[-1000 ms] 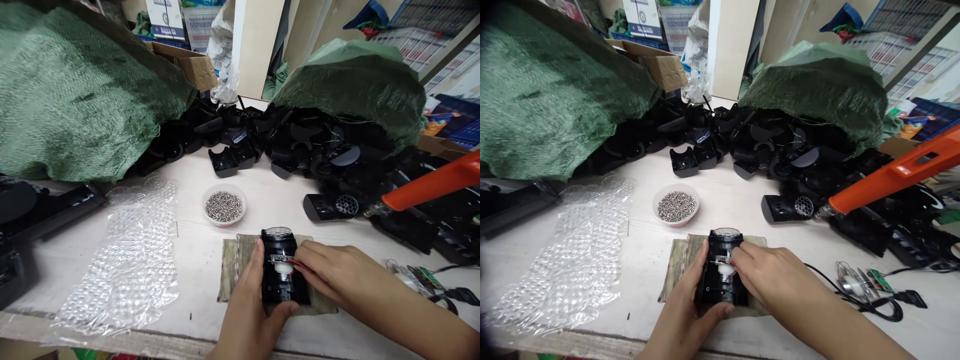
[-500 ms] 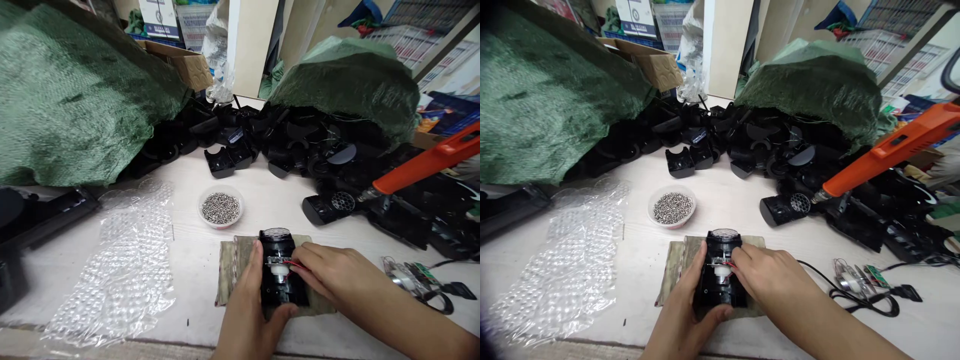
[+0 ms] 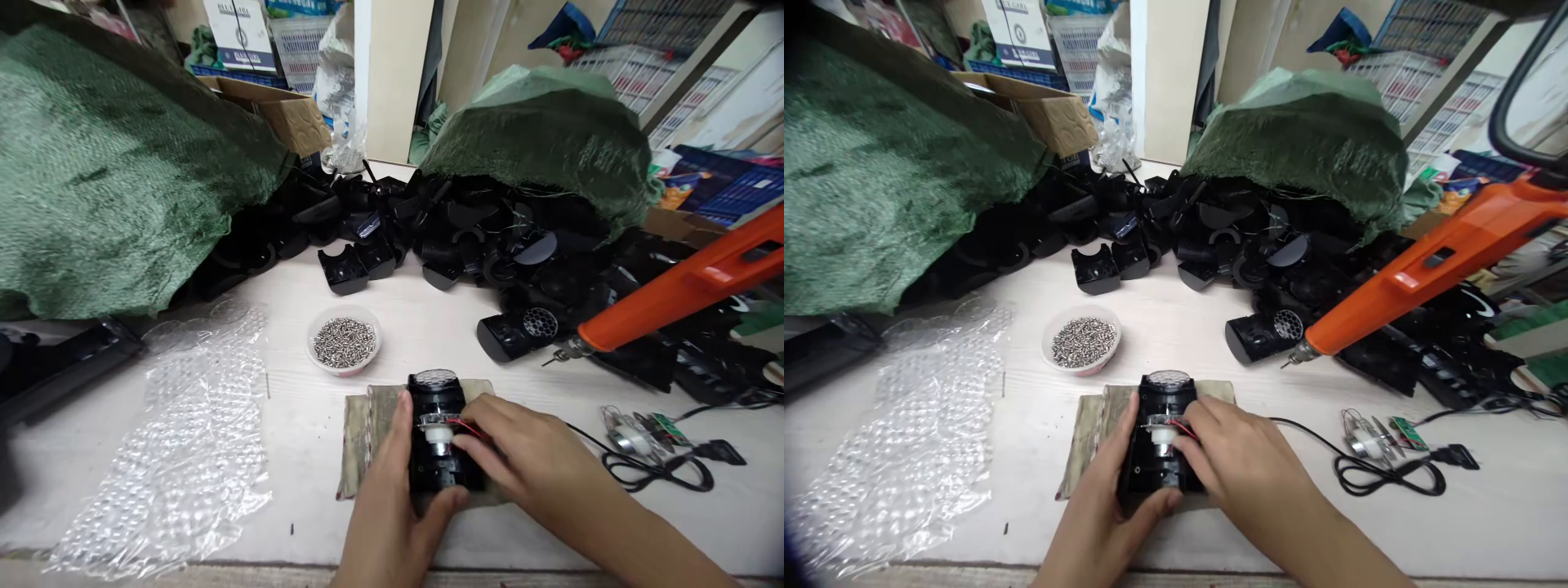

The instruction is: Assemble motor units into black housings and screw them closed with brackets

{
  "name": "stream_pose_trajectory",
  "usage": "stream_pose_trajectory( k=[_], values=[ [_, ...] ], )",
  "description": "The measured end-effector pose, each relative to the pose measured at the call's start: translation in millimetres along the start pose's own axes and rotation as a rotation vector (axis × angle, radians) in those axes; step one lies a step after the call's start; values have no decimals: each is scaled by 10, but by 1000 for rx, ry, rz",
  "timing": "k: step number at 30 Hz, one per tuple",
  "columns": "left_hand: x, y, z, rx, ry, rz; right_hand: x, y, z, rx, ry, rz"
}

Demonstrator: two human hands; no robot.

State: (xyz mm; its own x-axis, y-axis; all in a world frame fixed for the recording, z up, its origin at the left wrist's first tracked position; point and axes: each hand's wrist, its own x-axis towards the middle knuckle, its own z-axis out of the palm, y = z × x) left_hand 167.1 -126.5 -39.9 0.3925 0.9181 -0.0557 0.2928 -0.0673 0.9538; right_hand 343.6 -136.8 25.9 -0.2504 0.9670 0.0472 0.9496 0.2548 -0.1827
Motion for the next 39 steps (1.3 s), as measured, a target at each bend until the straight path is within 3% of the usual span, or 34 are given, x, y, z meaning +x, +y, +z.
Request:
stream_pose_trajectory(
  k=[4, 9, 15, 18, 22, 27, 32, 36, 39],
  values=[
    [-22, 8, -20, 26, -30, -1, -349, 243, 25, 139, 72, 98],
    [-19, -26, -36, 84, -9, 33, -589, 390, 136, 193, -25, 79],
    [-33, -102, -43, 141, -16, 160, -533, 231, 106, 304, -23, 116],
    [-39, -124, -29, 152, -7, 164, -505, 85, 57, 367, 59, 52],
    [-37, -127, -9, 161, 7, 169, -400, -78, 27, 221, 148, -81],
    [-15, -96, -9, 165, 1, 158, -265, -121, -2, -3, 59, -165],
    [-10, -88, -14, 149, 3, 139, -169, -150, -128, -92, 74, -285],
    [-19, -100, -9, 148, -5, 149, -97, -159, -155, -127, 94, -315],
    [-10, -107, -10, 167, -9, 166, -56, -148, -73, -171, 36, -295]
  ],
)
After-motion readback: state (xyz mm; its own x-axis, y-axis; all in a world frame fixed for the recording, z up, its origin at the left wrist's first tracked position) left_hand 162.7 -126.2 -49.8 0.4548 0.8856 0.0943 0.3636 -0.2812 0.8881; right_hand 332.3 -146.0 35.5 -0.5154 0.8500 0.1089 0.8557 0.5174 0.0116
